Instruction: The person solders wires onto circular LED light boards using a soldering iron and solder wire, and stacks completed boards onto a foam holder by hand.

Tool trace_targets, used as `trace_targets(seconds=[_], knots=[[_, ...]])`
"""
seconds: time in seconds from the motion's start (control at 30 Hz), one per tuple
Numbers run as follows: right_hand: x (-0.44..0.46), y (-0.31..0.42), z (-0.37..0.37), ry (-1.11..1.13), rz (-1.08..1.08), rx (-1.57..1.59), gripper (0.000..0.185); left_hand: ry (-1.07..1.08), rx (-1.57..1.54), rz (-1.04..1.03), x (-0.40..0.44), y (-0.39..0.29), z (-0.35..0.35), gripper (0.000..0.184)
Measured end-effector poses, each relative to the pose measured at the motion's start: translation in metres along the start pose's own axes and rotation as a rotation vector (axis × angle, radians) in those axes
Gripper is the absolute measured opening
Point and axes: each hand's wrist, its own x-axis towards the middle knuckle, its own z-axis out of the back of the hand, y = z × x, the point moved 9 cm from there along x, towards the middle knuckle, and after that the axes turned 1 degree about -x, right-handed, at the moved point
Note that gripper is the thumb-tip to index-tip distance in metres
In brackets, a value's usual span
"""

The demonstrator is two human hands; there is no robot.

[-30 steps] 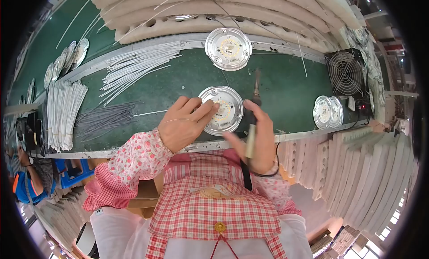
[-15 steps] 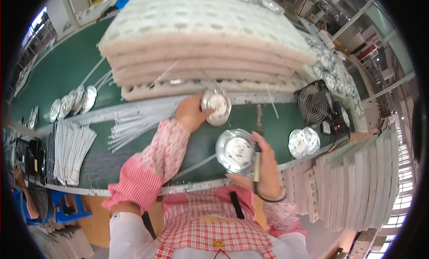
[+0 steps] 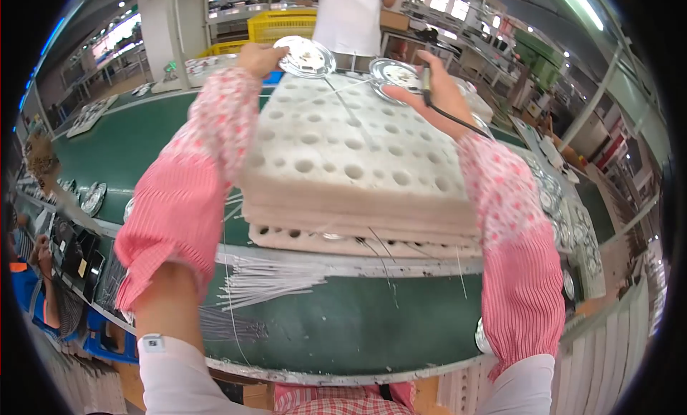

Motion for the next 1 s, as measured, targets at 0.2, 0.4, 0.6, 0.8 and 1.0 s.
trace_targets(seconds=[0.2,0.4,0.6,0.8,1.0], knots=[[0.062,-0.029,-0.125,0.085,-0.029,-0.101,0.104,0.238,0.325,0.176,0.054,0.059,-0.049,0.027],[0.048,-0.049,-0.163,0.257,-0.097,-0.116,0.091,0.39,0.912,-0.356,0.057,0.067,-0.077,0.061],[0.044,-0.056,-0.162,0.282,-0.066,-0.105,0.08,0.271,0.697,-0.45,0.002,0.016,0.039,0.047],[0.042,-0.013,-0.081,0.197,0.065,-0.119,0.057,0.098,1.196,0.109,-0.134,0.124,0.196,0.067],[-0.015,0.018,0.009,0.135,0.045,-0.102,0.053,0.245,1.347,0.454,-0.247,0.241,0.147,0.147]])
